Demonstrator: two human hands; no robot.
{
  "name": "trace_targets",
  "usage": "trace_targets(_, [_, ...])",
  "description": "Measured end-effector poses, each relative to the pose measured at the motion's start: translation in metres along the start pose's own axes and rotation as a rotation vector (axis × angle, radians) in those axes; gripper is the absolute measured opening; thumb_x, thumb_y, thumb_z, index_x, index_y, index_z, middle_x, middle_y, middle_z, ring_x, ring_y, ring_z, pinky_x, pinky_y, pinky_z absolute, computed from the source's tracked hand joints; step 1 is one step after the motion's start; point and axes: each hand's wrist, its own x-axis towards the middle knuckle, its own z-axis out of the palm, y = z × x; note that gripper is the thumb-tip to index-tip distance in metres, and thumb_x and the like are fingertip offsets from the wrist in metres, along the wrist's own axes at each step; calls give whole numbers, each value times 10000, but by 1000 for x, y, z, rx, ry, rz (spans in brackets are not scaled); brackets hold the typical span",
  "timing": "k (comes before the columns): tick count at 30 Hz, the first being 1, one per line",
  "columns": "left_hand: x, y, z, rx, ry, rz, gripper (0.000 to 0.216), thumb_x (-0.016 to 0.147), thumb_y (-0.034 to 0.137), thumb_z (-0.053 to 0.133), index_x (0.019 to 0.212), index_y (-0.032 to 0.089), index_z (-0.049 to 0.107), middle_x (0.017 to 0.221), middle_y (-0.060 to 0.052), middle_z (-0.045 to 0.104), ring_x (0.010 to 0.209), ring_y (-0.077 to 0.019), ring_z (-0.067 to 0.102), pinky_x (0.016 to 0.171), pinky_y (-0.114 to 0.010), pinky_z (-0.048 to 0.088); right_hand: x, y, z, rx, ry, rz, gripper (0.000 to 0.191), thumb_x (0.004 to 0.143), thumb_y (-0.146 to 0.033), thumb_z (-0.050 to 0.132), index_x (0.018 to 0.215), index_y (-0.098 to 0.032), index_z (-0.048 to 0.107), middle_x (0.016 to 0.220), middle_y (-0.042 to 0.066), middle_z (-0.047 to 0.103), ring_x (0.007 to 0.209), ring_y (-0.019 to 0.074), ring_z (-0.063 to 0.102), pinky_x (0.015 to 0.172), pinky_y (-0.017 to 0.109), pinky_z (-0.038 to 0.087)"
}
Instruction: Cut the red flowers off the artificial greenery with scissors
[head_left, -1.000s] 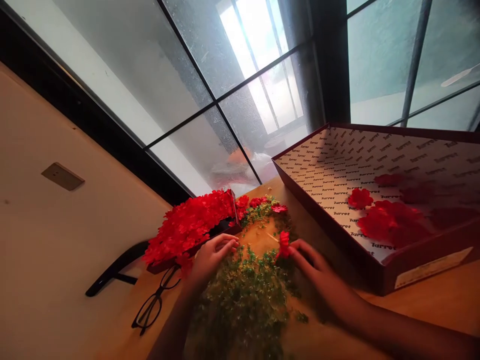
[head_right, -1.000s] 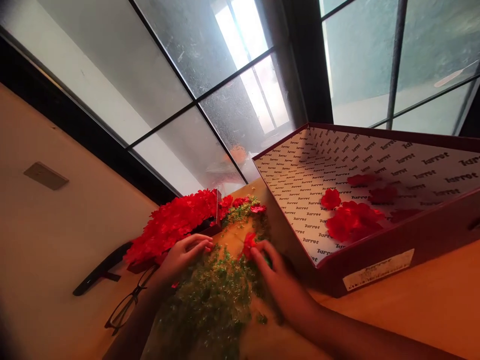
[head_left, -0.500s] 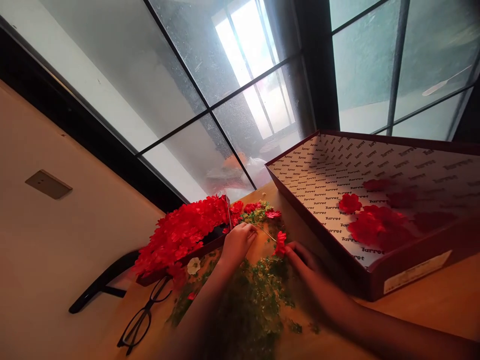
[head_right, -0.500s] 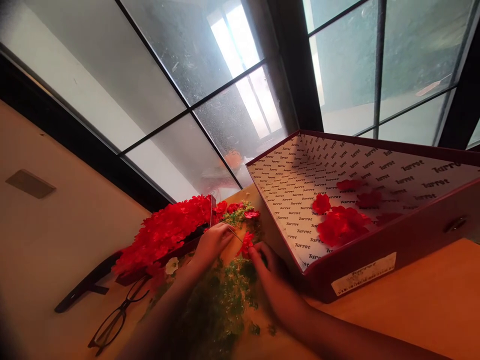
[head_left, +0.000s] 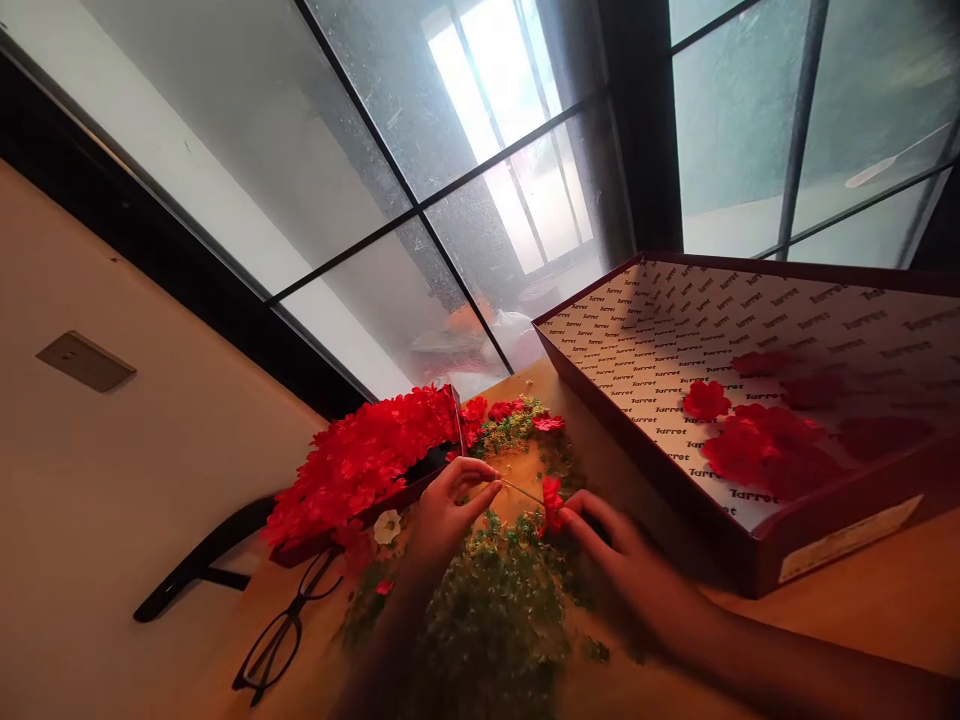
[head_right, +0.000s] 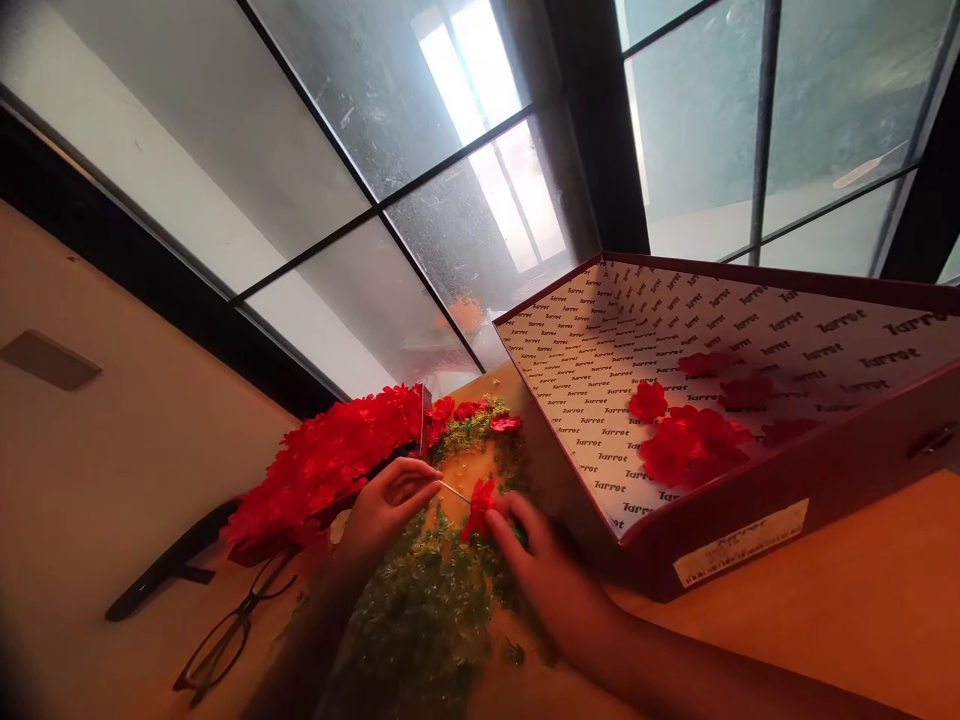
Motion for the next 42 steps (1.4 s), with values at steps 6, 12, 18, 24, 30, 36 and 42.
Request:
trace_targets(6, [-11, 11, -4, -304, -53, -207, 207, 587, 251, 652, 727, 145, 542, 734, -26, 645, 757, -158, 597, 738, -272, 442, -5, -3, 0, -39, -132, -88, 268, 832, -391, 301, 782, -192, 472, 793, 5, 549, 790, 140, 497, 756, 247, 363])
trace_targets(12, [-13, 14, -5, -328, -44, -273, 203, 550, 243, 676, 672, 141, 549, 699, -25, 658, 704, -160, 608, 697, -269, 454, -6, -3, -1, -60, -144, -113, 253, 831, -381, 307, 785, -194, 471, 806, 12, 558, 793, 146, 505, 759, 259, 372])
trace_targets(18, [-14, 17, -7, -300, -55, -295, 205, 530, 234, 688, 662, 142, 560, 694, -22, 662, 700, -161, 610, 692, -264, 451, -6, -1, -1, -72, -141, -105, 246, 829, -370, 318, 787, -192, 482, 791, 5, 561, 786, 144, 508, 754, 257, 371])
trace_targets(24, [-14, 16, -6, -262, -93, -295, 182, 528, 229, 688, 649, 140, 584, 683, -23, 659, 704, -161, 609, 687, -260, 454, -6, 0, -1, -81, -140, -101, 251, 827, -371, 321, 798, -191, 493, 809, 11, 568, 769, 141, 505, 737, 263, 376])
trace_targets(30, [-15, 17, -6, -274, -76, -293, 182, 531, 229, 687, 649, 143, 578, 703, -25, 663, 715, -167, 610, 689, -265, 457, -5, 0, -1, -103, -154, -109, 272, 829, -381, 311, 787, -190, 501, 809, 12, 574, 780, 146, 510, 730, 258, 379])
trace_targets(36, [-14, 14, -10, -254, -83, -287, 187, 544, 233, 680, 664, 141, 569, 730, -32, 667, 741, -170, 610, 716, -276, 456, -5, 1, -1, -110, -156, -64, 251, 824, -375, 327, 803, -188, 494, 835, 11, 578, 802, 152, 517, 749, 263, 371])
trace_targets(42, [-14, 13, -13, -217, -137, -250, 183, 565, 242, 672, 687, 139, 583, 752, -32, 658, 766, -168, 604, 731, -269, 457, -5, 0, -1, -104, -159, -81, 249, 823, -372, 328, 787, -191, 494, 812, 4, 575, 800, 150, 514, 741, 259, 372])
